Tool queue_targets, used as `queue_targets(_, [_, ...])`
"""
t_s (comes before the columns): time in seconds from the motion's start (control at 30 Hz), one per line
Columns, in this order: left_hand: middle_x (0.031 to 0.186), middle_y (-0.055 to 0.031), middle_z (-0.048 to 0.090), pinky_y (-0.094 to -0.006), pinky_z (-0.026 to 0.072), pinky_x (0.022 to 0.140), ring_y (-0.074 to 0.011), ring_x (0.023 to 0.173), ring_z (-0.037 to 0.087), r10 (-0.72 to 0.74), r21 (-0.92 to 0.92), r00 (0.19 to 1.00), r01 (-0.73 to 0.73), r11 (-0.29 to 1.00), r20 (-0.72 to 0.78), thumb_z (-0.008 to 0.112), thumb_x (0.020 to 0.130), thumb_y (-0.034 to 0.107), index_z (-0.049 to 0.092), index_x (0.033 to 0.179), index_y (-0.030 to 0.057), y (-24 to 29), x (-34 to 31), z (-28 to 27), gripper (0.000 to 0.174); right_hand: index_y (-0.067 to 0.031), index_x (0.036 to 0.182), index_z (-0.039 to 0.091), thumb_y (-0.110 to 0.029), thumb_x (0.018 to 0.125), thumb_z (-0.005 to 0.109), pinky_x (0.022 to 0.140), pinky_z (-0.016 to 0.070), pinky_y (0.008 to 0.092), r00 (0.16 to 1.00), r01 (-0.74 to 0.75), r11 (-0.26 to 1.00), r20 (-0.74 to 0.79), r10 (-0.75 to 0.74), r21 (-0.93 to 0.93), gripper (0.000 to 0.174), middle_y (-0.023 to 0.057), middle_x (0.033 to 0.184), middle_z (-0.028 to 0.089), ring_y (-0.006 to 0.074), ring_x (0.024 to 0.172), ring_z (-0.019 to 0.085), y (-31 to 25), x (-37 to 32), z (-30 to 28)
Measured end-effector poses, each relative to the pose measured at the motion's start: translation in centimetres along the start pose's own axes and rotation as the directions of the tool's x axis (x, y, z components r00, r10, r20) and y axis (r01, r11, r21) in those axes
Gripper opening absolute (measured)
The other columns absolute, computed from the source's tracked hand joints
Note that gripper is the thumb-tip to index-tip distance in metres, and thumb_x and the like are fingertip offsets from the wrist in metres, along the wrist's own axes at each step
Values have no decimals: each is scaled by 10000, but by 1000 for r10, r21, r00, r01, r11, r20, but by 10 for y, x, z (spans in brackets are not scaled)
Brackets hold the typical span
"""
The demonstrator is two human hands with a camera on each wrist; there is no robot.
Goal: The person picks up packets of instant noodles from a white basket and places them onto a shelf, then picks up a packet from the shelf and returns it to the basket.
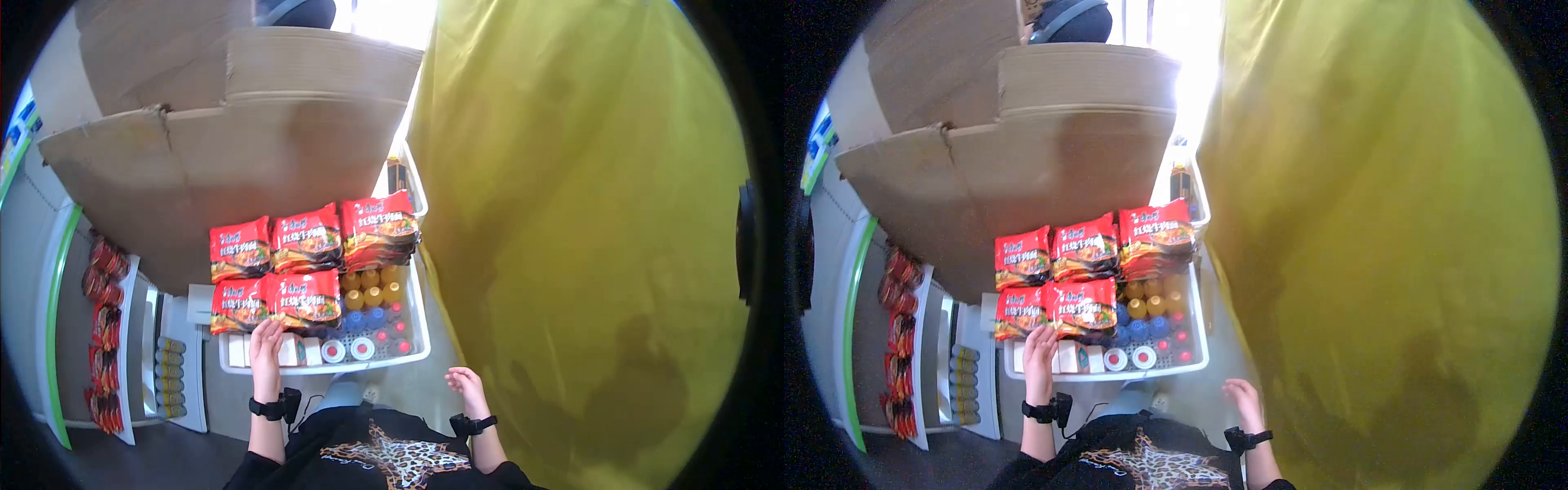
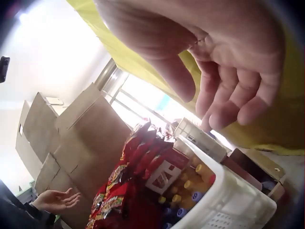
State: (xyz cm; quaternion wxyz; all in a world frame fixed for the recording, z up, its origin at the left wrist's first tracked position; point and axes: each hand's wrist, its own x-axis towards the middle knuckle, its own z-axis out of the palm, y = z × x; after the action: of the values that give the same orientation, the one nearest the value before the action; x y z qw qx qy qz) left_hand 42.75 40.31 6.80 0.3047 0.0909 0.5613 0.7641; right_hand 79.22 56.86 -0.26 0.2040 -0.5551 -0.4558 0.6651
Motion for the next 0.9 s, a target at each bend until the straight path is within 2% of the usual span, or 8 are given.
queue_targets(0.27, [1079,-112,510,-283,390,827,-174,959,497,-30,41,970,41,998,-243,423,819,102,449,1115,33,7,-48,-36,305,-58,969,556,-169,835,461,679,420,233,973,3,1000,231,3,-26,198,50,880,612,98,733,545,-7,-13,73])
queue_targets(0.4, [1052,-92,526,-263,396,785,-150,915,504,27,70,958,-7,998,-286,424,821,90,457,1102,38,20,-57,-49,288,-53,980,552,-176,837,464,682,416,231,932,40,996,363,-6,-85,208,51,887,610,99,740,547,-14,-19,102])
queue_targets(0.53, [1029,-77,538,-248,395,764,-132,891,507,119,124,921,-78,989,-371,410,831,86,461,1091,37,35,-73,-80,269,-47,920,570,-176,841,459,670,411,226,911,21,988,409,44,-153,188,50,862,615,102,725,548,-14,-19,122])
queue_targets(0.57, [1026,-78,537,-244,396,757,-127,880,505,142,114,914,-106,988,-381,405,834,90,461,1091,37,37,-78,-93,269,-49,811,573,-190,846,460,664,411,232,893,78,982,450,6,-169,185,58,813,620,113,714,554,-8,-13,124])
queue_targets(0.6, [1026,-78,537,-244,396,757,-127,880,505,156,111,897,-120,987,-414,405,834,90,461,1091,37,38,-84,-108,269,-49,811,573,-190,846,460,664,411,232,877,89,979,481,11,-185,185,58,813,620,113,714,554,-6,-9,128])
queue_targets(0.7, [1020,-77,538,-242,398,749,-123,865,504,166,109,853,-128,986,-495,399,832,86,465,1088,39,42,-102,-158,268,-58,639,527,-196,849,453,646,407,242,744,151,930,658,115,-334,262,72,703,612,138,690,564,-9,-8,161])
queue_targets(0.8, [1028,-66,534,-254,398,747,-125,855,503,104,36,811,-103,994,-576,435,840,140,470,1089,56,51,-119,-209,265,-50,618,521,-193,848,454,634,400,240,662,205,902,733,158,-380,278,77,684,607,142,668,559,-7,-15,213])
queue_targets(0.9, [1014,-58,539,-259,400,737,-123,857,502,100,-17,740,-150,989,-665,439,841,149,475,1084,63,64,-132,-259,261,-41,613,525,-176,846,443,628,394,239,610,224,895,772,181,-386,281,86,688,610,140,660,548,-6,-36,280])
